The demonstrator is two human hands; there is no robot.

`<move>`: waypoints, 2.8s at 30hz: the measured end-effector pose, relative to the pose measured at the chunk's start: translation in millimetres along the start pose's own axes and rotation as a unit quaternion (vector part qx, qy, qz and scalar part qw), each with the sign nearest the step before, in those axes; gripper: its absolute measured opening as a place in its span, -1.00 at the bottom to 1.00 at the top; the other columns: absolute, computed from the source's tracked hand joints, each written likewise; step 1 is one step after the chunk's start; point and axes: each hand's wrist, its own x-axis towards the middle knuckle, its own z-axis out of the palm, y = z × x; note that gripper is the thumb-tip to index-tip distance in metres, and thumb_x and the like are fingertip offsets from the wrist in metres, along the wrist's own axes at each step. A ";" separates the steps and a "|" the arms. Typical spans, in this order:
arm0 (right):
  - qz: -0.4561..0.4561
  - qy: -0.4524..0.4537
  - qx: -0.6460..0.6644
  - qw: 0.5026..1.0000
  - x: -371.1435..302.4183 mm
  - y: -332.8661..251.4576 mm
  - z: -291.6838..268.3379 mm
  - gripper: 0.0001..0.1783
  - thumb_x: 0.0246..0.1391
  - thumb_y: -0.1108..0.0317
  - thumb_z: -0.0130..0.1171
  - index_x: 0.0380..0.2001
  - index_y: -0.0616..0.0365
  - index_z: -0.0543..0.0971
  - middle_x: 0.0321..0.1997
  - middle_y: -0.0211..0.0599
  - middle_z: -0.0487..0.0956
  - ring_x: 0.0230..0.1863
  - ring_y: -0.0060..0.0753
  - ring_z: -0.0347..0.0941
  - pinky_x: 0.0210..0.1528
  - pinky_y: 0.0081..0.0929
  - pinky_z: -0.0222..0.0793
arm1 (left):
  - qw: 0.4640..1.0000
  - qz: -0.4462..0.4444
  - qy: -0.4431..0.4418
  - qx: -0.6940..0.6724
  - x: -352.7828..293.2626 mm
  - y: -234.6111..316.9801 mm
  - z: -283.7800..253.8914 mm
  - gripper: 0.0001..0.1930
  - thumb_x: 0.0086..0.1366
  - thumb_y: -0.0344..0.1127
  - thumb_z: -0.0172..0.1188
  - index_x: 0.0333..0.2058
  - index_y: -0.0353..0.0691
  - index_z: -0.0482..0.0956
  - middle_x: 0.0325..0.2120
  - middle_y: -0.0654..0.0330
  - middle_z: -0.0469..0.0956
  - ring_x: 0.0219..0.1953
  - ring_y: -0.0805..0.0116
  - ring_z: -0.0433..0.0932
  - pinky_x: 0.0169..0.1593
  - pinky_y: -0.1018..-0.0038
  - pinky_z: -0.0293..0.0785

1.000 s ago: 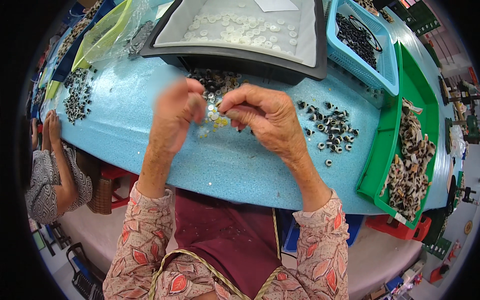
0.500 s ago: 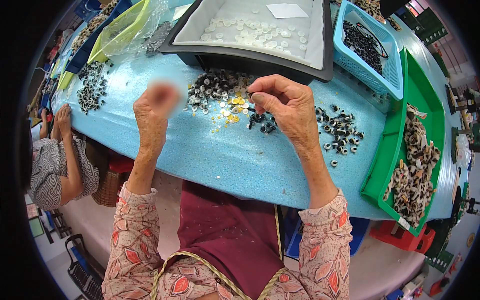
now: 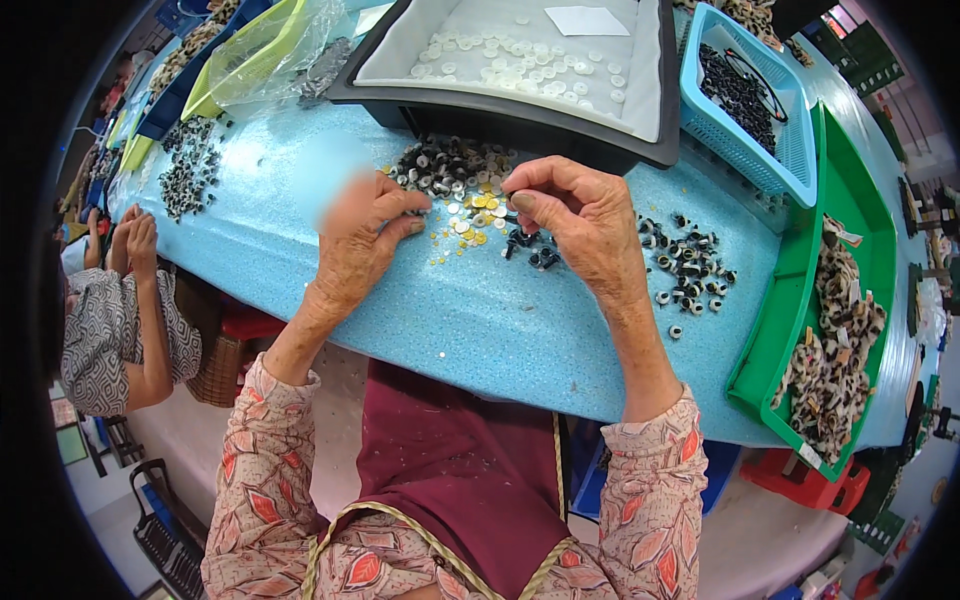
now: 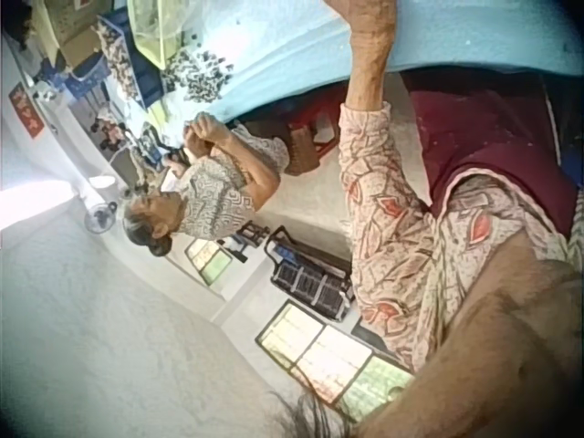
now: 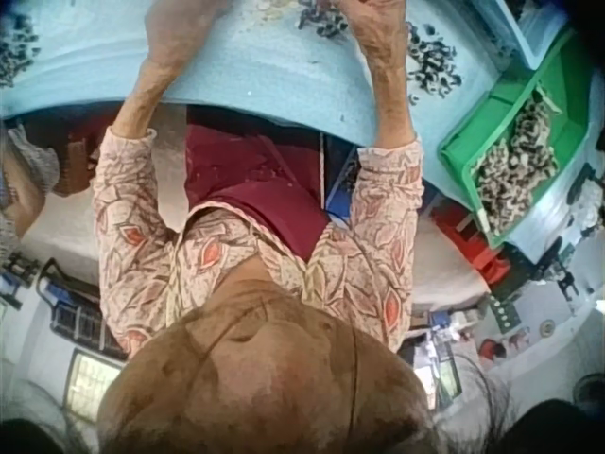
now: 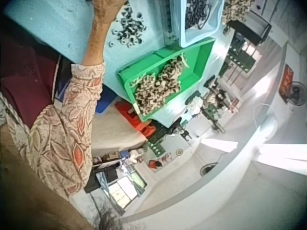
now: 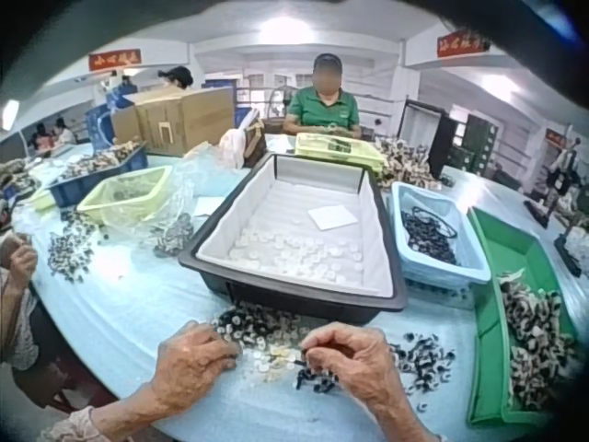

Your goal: The person sits at a table and repeatedly picks up small black and yellow plastic components. They insert the black pieces into the yellow pieces by hand and place the assembled units onto the table surface.

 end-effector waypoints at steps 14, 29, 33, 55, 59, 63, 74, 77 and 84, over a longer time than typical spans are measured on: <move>0.037 -0.067 0.078 0.994 -5.6 -5.4 11.8 -0.84 0.01 0.57 0.19 -0.27 0.27 0.55 -0.41 -0.38 0.57 -0.44 -0.65 0.47 -0.37 -0.69 0.43 | 0.802 -0.194 -0.069 -0.560 15.4 21.4 21.0 -0.93 0.17 -0.49 0.24 -0.40 -0.33 0.52 -0.45 0.13 0.59 -0.43 0.47 0.57 -0.35 0.58 0.54; -0.199 -0.049 -0.270 0.941 -2.4 11.7 13.1 -0.68 -0.06 0.65 0.15 -0.18 0.15 0.57 -0.38 -0.26 0.56 -0.40 -0.32 0.52 -0.34 -0.48 0.45 | 0.697 -0.233 -0.096 -0.671 16.0 18.6 30.7 -0.50 0.21 -0.28 0.23 0.05 -0.41 0.30 -0.29 0.01 0.59 -0.29 0.28 0.62 -0.30 0.50 0.60; -0.217 -0.056 -0.216 0.950 1.4 3.9 4.6 -0.73 -0.02 0.64 0.14 -0.22 0.14 0.59 -0.39 -0.33 0.51 -0.42 -0.43 0.47 -0.38 -0.52 0.41 | 0.634 -0.204 -0.135 -0.733 19.4 12.0 26.8 -0.32 0.17 -0.17 0.28 0.14 -0.42 0.19 -0.24 -0.06 0.57 -0.23 0.17 0.61 -0.28 0.45 0.60; 0.003 0.063 -0.128 0.990 -11.1 -22.0 -23.8 -0.86 0.13 0.50 0.01 -0.31 0.27 0.56 -0.62 -0.38 0.53 -0.68 -0.66 0.35 -0.64 -0.65 0.31 | 0.752 -0.111 -0.023 -0.649 22.9 -1.1 27.0 -0.64 0.24 -0.25 0.19 -0.10 -0.38 0.43 -0.47 0.12 0.54 -0.40 0.36 0.55 -0.35 0.51 0.50; -0.017 0.037 -0.399 0.916 -41.2 -27.4 -54.5 -0.87 0.06 0.48 0.09 -0.32 0.25 0.58 -0.62 -0.21 0.58 -0.64 -0.45 0.49 -0.54 -0.49 0.38 | 0.774 -0.129 0.040 -0.619 20.6 -5.4 25.0 -0.73 0.27 -0.27 0.16 -0.17 -0.35 0.48 -0.53 0.18 0.53 -0.46 0.40 0.51 -0.39 0.53 0.44; 0.014 0.078 -0.472 0.878 -64.2 -20.1 -67.3 -0.85 0.00 0.46 0.16 -0.31 0.19 0.60 -0.59 -0.17 0.59 -0.57 -0.32 0.56 -0.45 -0.43 0.42 | 0.750 -0.165 0.080 -0.635 23.9 -8.9 26.2 -0.81 0.29 -0.30 0.15 -0.24 -0.32 0.51 -0.59 0.21 0.50 -0.53 0.43 0.46 -0.43 0.52 0.39; -0.076 0.056 -0.427 0.899 -50.4 10.6 -26.6 -0.86 -0.12 0.46 0.28 -0.39 0.16 0.63 -0.41 -0.23 0.61 -0.38 -0.23 0.57 -0.28 -0.37 0.45 | 0.783 -0.168 0.098 -0.591 24.1 -1.3 25.6 -0.83 0.27 -0.32 0.16 -0.27 -0.32 0.52 -0.63 0.24 0.48 -0.55 0.45 0.44 -0.46 0.55 0.35; -0.098 0.050 -0.411 0.905 -47.2 14.8 -27.4 -0.86 -0.13 0.50 0.29 -0.40 0.17 0.63 -0.42 -0.23 0.61 -0.40 -0.27 0.57 -0.32 -0.41 0.47 | 0.791 -0.170 0.105 -0.578 23.6 -2.3 27.3 -0.88 0.21 -0.38 0.23 -0.33 -0.31 0.56 -0.61 0.28 0.52 -0.56 0.54 0.45 -0.47 0.59 0.37; -0.006 0.050 -0.150 0.987 -31.9 -22.9 -14.8 -0.96 -0.03 0.59 0.19 -0.44 0.34 0.55 -0.42 -0.23 0.61 -0.41 -0.51 0.58 -0.43 -0.62 0.52 | 0.947 -0.075 0.108 -0.293 20.4 8.0 25.3 -0.91 0.04 -0.53 0.31 -0.46 -0.20 0.64 -0.57 0.37 0.54 -0.51 0.59 0.42 -0.39 0.61 0.34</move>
